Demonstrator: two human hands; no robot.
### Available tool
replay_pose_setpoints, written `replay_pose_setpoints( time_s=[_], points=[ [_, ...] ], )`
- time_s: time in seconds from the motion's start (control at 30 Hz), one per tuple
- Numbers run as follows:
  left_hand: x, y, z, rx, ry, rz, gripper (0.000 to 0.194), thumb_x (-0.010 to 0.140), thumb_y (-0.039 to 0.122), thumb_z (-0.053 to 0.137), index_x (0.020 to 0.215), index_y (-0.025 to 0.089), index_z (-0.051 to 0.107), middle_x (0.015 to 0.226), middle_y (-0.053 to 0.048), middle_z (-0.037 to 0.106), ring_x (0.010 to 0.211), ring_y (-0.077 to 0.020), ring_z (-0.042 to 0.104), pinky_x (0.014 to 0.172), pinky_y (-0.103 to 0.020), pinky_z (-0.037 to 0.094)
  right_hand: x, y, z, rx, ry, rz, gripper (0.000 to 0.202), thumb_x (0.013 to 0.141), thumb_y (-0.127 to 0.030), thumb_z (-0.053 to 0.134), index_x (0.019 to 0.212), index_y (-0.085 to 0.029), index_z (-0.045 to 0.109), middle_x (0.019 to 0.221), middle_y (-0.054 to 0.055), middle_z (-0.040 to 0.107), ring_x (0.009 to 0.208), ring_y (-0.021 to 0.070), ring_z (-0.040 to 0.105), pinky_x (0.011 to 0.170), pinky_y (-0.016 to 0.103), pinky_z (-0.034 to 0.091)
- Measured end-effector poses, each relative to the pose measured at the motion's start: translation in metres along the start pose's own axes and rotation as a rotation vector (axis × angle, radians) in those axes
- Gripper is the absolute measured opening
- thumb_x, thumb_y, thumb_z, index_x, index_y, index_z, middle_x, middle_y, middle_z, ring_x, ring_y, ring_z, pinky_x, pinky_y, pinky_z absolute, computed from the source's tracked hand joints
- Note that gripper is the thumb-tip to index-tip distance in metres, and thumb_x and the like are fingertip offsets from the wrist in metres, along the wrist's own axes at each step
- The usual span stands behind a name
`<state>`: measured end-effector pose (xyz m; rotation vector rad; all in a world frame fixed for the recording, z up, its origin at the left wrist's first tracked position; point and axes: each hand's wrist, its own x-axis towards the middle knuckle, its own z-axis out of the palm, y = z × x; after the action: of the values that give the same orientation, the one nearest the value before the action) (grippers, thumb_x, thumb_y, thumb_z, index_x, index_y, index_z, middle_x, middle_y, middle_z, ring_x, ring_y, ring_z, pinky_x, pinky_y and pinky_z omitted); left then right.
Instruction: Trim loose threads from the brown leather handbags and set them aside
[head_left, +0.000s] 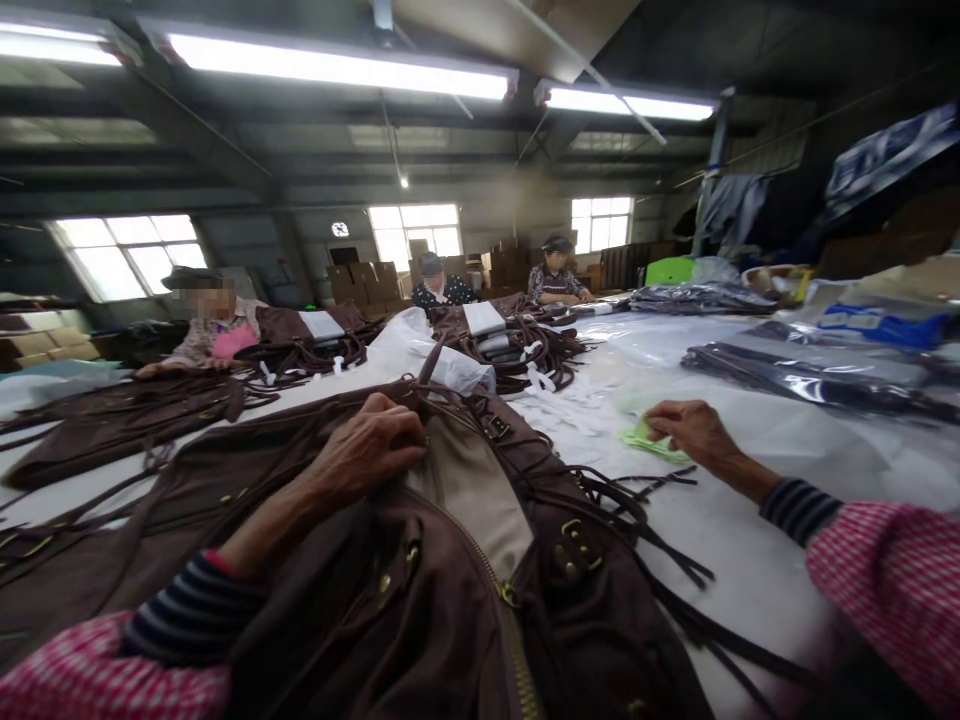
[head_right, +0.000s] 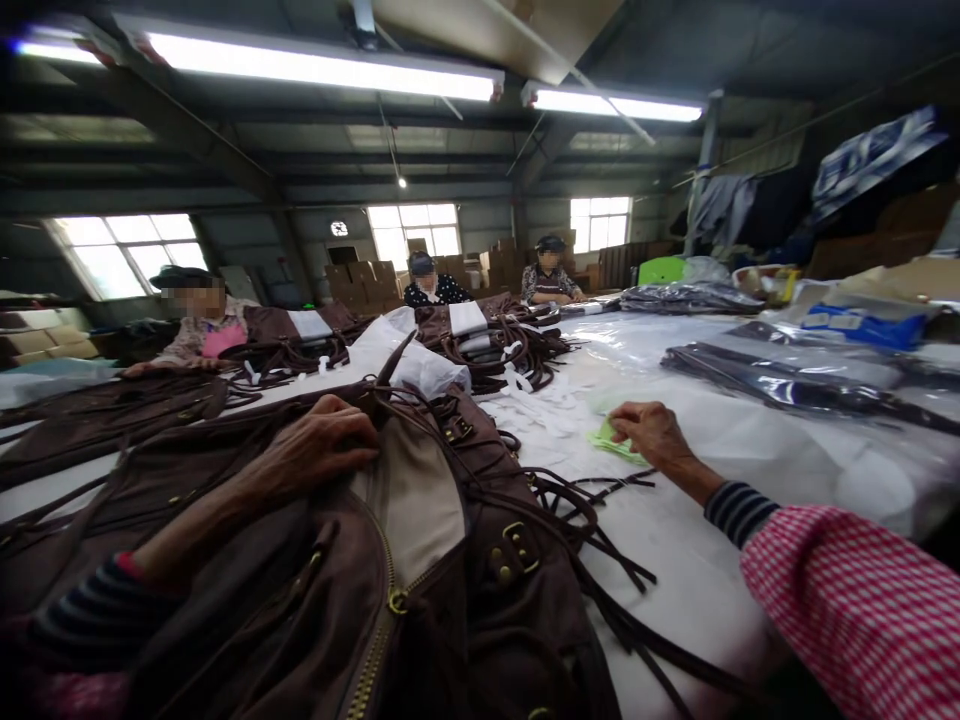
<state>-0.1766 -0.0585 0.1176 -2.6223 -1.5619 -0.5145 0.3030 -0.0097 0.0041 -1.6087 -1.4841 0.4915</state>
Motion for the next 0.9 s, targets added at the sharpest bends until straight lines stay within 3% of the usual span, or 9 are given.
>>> replay_pose_setpoints(
  time_s=[0.13, 0.23, 0.4, 0.5, 0.57, 0.67, 0.73, 0.9],
  points=[
    [-0.008, 0.006, -0.015, -0.049, -0.129, 0.089, 0.019, 0.086, 0.041, 0.064, 0.083, 0.028, 0.076, 0.106, -0.005, 0.067, 0.114, -0.0269, 0.055, 0.093, -0.035, 0.046, 0.003, -0.001, -0.003, -0.071, 0.034, 0.044, 0.028, 0.074, -0.038, 0.064, 0.084, -0.014, 0.075, 0.058, 0.005, 0.072, 0.042, 0.013, 0.055, 0.042, 0.023, 0.039],
    [-0.023, 0.01, -0.021, -0.014, -0.193, 0.163, 0.018, 0.092, 0.032, 0.058, 0.086, 0.03, 0.075, 0.104, -0.004, 0.069, 0.128, -0.0276, 0.049, 0.095, -0.035, 0.044, 0.006, 0.002, -0.006, -0.133, 0.038, 0.034, 0.03, 0.073, -0.044, 0.067, 0.079, -0.016, 0.075, 0.056, 0.005, 0.071, 0.047, 0.016, 0.061, 0.045, 0.025, 0.04],
    [-0.049, 0.01, -0.013, 0.058, -0.115, 0.154, 0.013, 0.094, 0.029, 0.06, 0.102, 0.029, 0.07, 0.111, -0.003, 0.067, 0.126, -0.0244, 0.048, 0.091, -0.032, 0.043, 0.011, 0.017, -0.01, -0.318, -0.026, 0.039, 0.031, 0.072, -0.053, 0.072, 0.062, -0.023, 0.071, 0.056, 0.007, 0.069, 0.055, 0.0248, 0.067, 0.054, 0.035, 0.046],
    [-0.054, 0.008, 0.0, 0.047, -0.06, 0.121, 0.021, 0.098, 0.033, 0.054, 0.115, 0.028, 0.066, 0.106, -0.003, 0.065, 0.115, -0.0218, 0.049, 0.09, -0.029, 0.044, 0.017, 0.024, -0.012, -0.35, -0.064, 0.02, 0.031, 0.074, -0.052, 0.074, 0.058, -0.026, 0.069, 0.058, 0.011, 0.069, 0.056, 0.029, 0.067, 0.056, 0.043, 0.045],
    [-0.052, 0.008, 0.006, 0.078, -0.057, 0.128, 0.024, 0.101, 0.034, 0.05, 0.119, 0.03, 0.066, 0.099, -0.004, 0.063, 0.107, -0.0213, 0.048, 0.084, -0.028, 0.044, 0.019, 0.017, -0.011, -0.329, -0.044, -0.031, 0.032, 0.076, -0.052, 0.073, 0.057, -0.027, 0.067, 0.059, 0.014, 0.068, 0.054, 0.0296, 0.065, 0.054, 0.044, 0.043],
    [-0.048, 0.011, 0.008, 0.18, -0.102, 0.173, 0.024, 0.101, 0.029, 0.049, 0.115, 0.033, 0.068, 0.095, -0.005, 0.06, 0.102, -0.0226, 0.046, 0.071, -0.028, 0.042, 0.011, -0.026, 0.0, -0.206, -0.04, -0.062, 0.032, 0.075, -0.056, 0.069, 0.063, -0.026, 0.068, 0.057, 0.014, 0.067, 0.045, 0.0237, 0.057, 0.045, 0.039, 0.037],
    [-0.047, 0.015, 0.008, 0.217, -0.114, 0.178, 0.024, 0.1, 0.025, 0.05, 0.114, 0.034, 0.067, 0.098, -0.005, 0.059, 0.101, -0.0226, 0.045, 0.067, -0.028, 0.04, -0.006, -0.075, 0.018, -0.044, -0.159, -0.141, 0.035, 0.075, -0.057, 0.067, 0.074, -0.023, 0.071, 0.055, 0.01, 0.065, 0.043, 0.0175, 0.051, 0.043, 0.033, 0.035],
    [-0.04, 0.022, 0.006, 0.182, -0.074, 0.032, 0.015, 0.098, 0.035, 0.053, 0.097, 0.027, 0.066, 0.096, -0.004, 0.063, 0.101, -0.0224, 0.048, 0.067, -0.029, 0.041, -0.063, -0.2, 0.099, 0.211, -0.509, -0.387, 0.027, 0.082, -0.047, 0.061, 0.078, -0.02, 0.065, 0.056, 0.001, 0.064, 0.046, 0.0138, 0.054, 0.046, 0.025, 0.037]
  ],
)
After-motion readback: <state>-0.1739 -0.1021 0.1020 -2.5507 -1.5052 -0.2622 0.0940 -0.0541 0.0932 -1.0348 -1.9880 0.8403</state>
